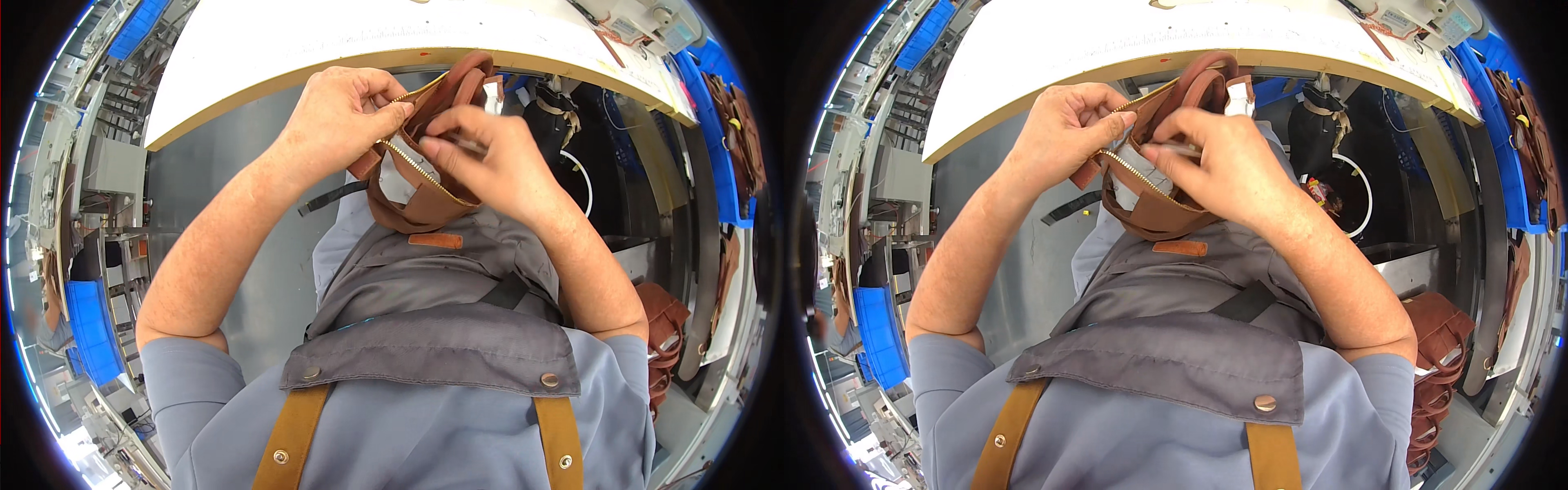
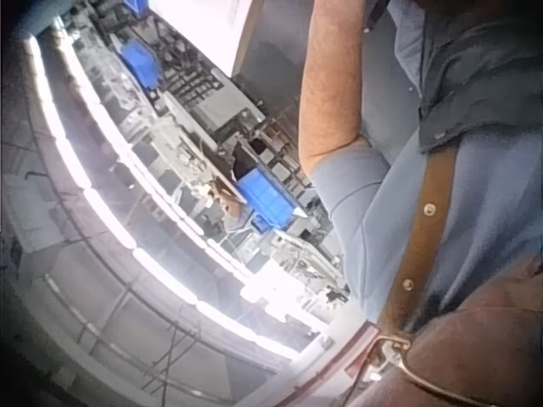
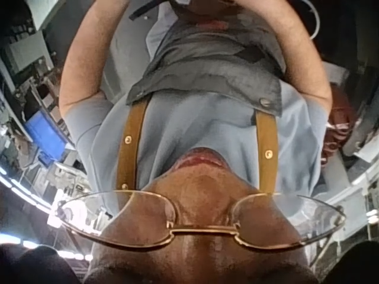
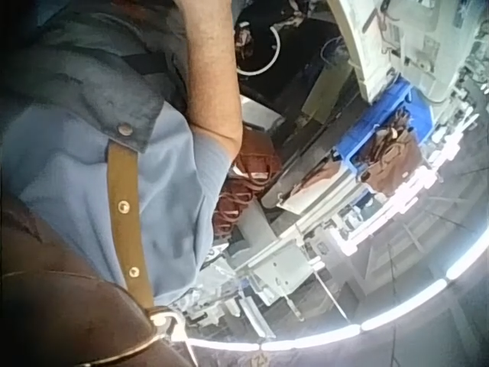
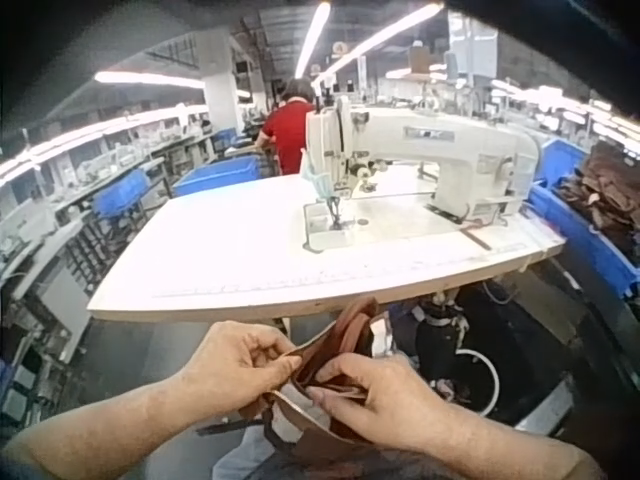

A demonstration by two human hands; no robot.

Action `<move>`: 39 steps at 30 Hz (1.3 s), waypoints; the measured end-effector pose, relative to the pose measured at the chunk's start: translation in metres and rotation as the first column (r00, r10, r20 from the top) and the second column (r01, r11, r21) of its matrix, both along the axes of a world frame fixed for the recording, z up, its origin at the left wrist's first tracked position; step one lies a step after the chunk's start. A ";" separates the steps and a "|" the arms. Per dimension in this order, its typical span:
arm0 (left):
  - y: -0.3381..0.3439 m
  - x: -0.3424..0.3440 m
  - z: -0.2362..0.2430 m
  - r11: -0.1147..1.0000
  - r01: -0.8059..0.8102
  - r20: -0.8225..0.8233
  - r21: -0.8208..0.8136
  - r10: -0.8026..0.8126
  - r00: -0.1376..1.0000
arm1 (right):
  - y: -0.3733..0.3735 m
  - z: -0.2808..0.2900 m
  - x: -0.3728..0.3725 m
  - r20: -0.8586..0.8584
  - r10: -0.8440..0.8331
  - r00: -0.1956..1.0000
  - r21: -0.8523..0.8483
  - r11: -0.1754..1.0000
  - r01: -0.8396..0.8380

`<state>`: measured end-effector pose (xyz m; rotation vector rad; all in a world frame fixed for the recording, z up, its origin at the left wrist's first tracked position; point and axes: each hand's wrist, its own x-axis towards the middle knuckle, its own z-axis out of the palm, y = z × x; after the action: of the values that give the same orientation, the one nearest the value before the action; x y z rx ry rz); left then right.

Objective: Sewing and trimming components for a brown fabric bag using a sewing machine and thread nippers.

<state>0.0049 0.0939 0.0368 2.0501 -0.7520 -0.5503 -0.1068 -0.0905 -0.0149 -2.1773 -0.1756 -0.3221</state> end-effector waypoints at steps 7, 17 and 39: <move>-0.008 -0.016 -0.003 0.993 -0.083 -0.045 -0.080 0.080 0.996 | -0.002 0.013 0.015 -0.206 -0.016 0.978 0.192 0.980 0.056; -0.010 -0.016 -0.026 0.971 0.030 0.388 -0.238 0.067 0.919 | -0.001 0.005 0.025 -0.259 0.022 0.966 0.265 0.963 0.049; -0.016 -0.030 -0.050 0.874 -0.196 -0.216 -0.444 0.108 0.970 | 0.003 -0.016 0.028 -0.322 -0.012 0.947 0.476 0.862 0.173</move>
<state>-0.0251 0.0783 -0.0130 1.5706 -0.5404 -0.4151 -0.0791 -0.0877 -0.0304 -1.6888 0.1786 -0.0607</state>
